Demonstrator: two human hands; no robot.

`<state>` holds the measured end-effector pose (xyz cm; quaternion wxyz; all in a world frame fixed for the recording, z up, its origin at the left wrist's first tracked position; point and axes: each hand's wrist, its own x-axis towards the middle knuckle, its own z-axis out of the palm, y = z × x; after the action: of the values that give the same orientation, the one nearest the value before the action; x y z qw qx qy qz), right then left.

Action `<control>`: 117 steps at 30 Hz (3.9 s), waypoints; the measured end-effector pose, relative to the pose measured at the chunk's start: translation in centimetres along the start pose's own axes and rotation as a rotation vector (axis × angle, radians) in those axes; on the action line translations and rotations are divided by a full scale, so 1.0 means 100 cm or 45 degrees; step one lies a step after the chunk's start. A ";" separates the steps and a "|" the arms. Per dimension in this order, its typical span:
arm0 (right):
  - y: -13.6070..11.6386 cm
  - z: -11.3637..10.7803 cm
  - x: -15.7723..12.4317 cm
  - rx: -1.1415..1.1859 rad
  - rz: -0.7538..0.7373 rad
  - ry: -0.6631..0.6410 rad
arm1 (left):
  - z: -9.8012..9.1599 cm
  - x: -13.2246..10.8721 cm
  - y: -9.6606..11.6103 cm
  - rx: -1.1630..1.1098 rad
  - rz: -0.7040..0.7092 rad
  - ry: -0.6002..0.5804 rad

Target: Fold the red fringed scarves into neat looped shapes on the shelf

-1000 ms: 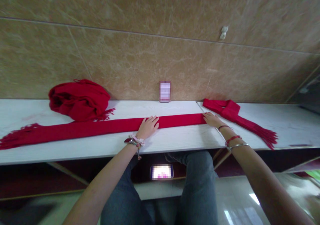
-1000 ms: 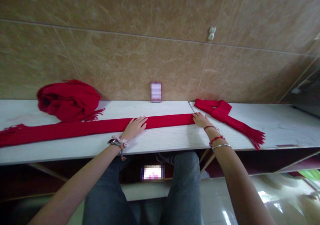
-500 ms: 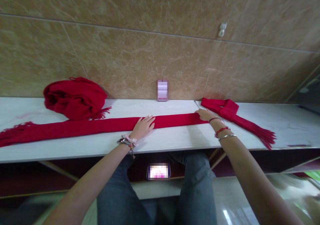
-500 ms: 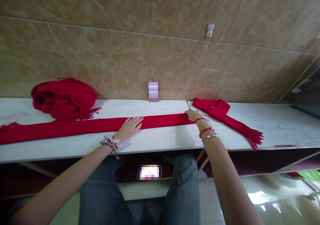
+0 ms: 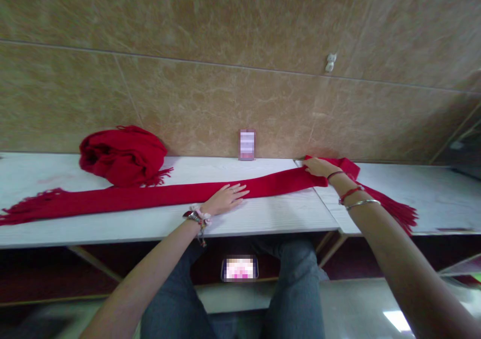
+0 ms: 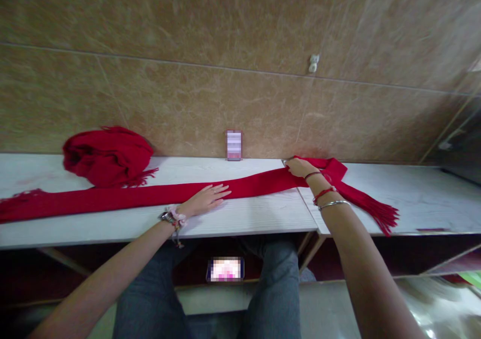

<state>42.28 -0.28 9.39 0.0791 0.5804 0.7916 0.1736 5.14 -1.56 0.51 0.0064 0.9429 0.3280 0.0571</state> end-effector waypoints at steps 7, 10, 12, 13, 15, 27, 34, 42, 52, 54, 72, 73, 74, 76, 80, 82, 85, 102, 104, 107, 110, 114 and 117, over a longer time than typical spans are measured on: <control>-0.017 -0.074 0.008 -0.060 0.060 -0.063 | 0.004 0.059 0.007 0.001 0.002 -0.088; -0.053 -0.095 0.006 -0.001 -0.128 -0.095 | 0.009 0.086 0.013 0.006 0.014 -0.029; -0.083 -0.098 0.004 0.042 -0.231 -0.117 | 0.010 0.098 0.016 -0.007 0.023 0.004; -0.098 -0.096 0.004 0.057 -0.254 -0.123 | 0.009 0.102 0.016 -0.013 0.028 0.024; -0.125 -0.088 0.004 0.205 -0.307 -0.167 | 0.007 0.103 0.016 -0.018 0.014 0.076; -0.107 0.004 0.027 0.563 -0.181 0.209 | 0.015 0.033 -0.025 0.122 -0.405 0.199; -0.134 0.053 0.021 0.519 -0.317 0.256 | 0.014 0.032 -0.020 0.175 -0.384 0.168; -0.139 0.044 0.025 0.557 -0.395 0.320 | 0.014 0.031 -0.019 0.247 -0.392 0.151; -0.141 0.039 0.025 0.688 -0.369 0.416 | 0.017 0.033 -0.023 0.144 -0.397 0.205; -0.140 0.036 0.024 0.763 -0.362 0.449 | 0.016 0.034 -0.023 0.126 -0.380 0.198; -0.109 0.047 0.054 0.907 0.369 0.237 | 0.006 0.042 -0.005 0.052 -0.152 0.068; -0.106 0.046 0.056 0.912 0.354 0.229 | 0.004 0.045 -0.005 0.050 -0.150 0.088; -0.103 0.045 0.057 0.914 0.342 0.231 | 0.003 0.048 -0.006 0.042 -0.134 0.113; -0.098 0.042 0.060 0.905 0.337 0.252 | -0.001 0.059 -0.006 0.011 -0.105 0.152; -0.098 0.045 0.065 0.836 0.405 0.237 | 0.000 0.089 -0.006 -0.062 -0.202 0.000; -0.101 0.049 0.064 0.796 0.468 0.204 | 0.006 0.099 -0.005 -0.051 -0.226 -0.056; -0.108 0.054 0.059 0.686 0.507 0.277 | 0.014 0.102 -0.005 -0.012 -0.182 0.003; -0.132 0.045 0.039 0.561 -0.219 0.360 | -0.025 -0.061 -0.110 0.062 -0.493 -0.029; -0.142 0.038 0.037 0.617 -0.468 0.339 | -0.029 -0.091 -0.128 0.085 -0.570 -0.068; -0.159 0.033 0.034 0.664 -0.720 0.170 | -0.037 -0.126 -0.148 0.112 -0.669 -0.087; -0.166 0.034 0.034 0.704 -0.755 0.067 | -0.049 -0.157 -0.164 0.120 -0.719 -0.096; -0.164 0.035 0.033 0.730 -0.735 0.061 | -0.060 -0.190 -0.184 0.050 -0.800 -0.091; -0.163 0.035 0.033 0.742 -0.726 0.110 | -0.062 -0.195 -0.192 0.019 -0.815 -0.061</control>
<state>27.88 -0.80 0.39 -0.0770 0.3279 0.9395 -0.0624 -22.54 1.29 3.67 0.0248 0.7930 0.6081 0.0277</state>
